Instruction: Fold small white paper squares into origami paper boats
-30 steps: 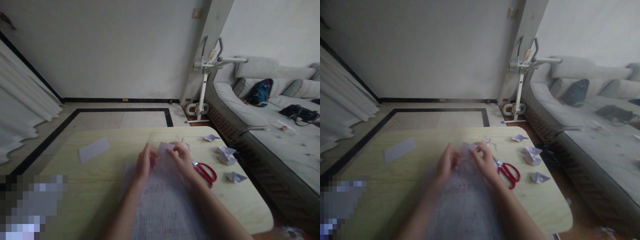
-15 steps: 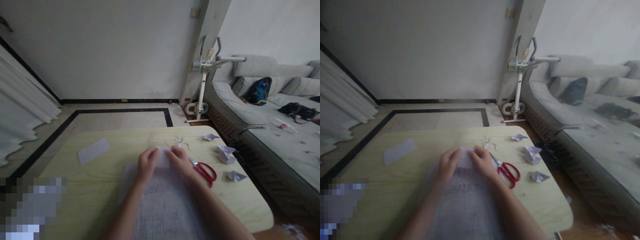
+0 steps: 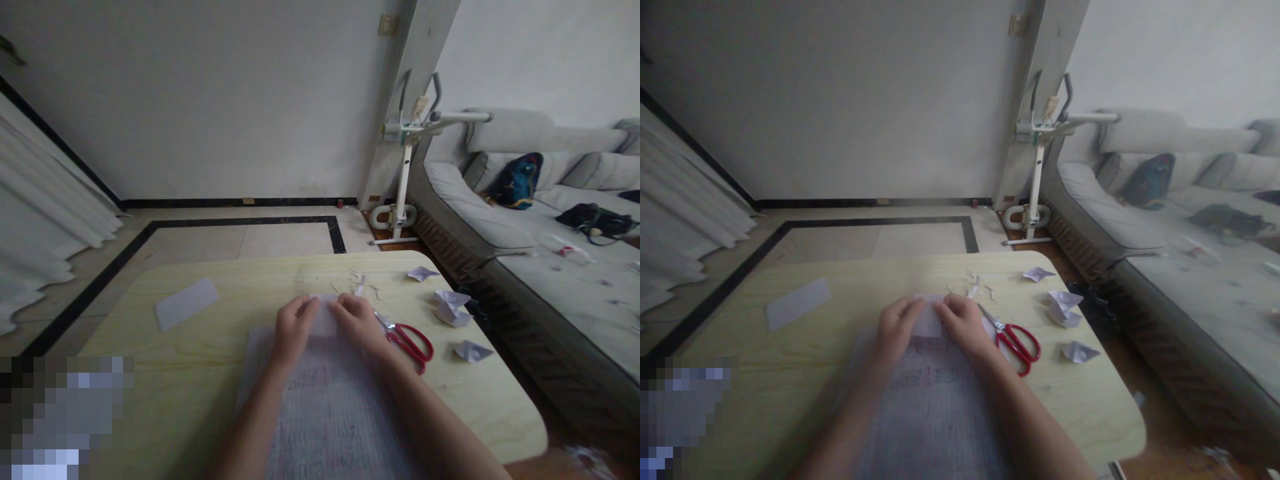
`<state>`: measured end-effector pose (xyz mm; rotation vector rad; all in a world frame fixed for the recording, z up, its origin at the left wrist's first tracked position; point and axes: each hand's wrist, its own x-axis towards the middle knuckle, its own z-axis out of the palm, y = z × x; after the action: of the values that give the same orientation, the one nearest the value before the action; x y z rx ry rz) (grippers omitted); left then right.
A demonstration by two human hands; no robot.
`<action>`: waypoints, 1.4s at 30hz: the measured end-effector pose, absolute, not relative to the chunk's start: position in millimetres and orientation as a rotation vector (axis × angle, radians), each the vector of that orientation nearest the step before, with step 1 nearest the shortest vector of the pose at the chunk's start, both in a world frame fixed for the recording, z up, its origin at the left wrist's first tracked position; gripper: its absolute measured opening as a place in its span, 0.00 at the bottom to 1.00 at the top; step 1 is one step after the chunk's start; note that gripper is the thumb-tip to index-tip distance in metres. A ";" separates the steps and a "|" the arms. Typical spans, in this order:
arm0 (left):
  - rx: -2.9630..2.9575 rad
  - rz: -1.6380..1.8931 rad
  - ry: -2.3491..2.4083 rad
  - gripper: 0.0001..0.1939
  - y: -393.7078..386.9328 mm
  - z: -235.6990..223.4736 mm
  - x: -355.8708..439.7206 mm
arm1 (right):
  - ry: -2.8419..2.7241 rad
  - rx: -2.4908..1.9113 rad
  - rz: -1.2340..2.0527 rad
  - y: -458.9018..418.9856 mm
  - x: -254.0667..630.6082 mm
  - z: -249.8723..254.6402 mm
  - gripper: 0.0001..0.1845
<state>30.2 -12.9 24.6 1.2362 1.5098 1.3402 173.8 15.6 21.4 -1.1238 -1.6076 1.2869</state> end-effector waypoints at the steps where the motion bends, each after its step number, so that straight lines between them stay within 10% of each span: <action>1: 1.233 1.340 1.508 0.14 -12.7 24.2 30.1 | -1.610 -1.125 1.280 16.0 173.9 20.7 0.19; 42: 1.274 1.283 1.493 0.15 -9.6 16.4 30.8 | -1.341 -1.128 1.273 28.0 174.6 10.7 0.13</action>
<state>30.8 -9.6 16.4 1.2737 1.4931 1.2828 174.6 28.0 10.7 -1.1279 -1.3409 1.2728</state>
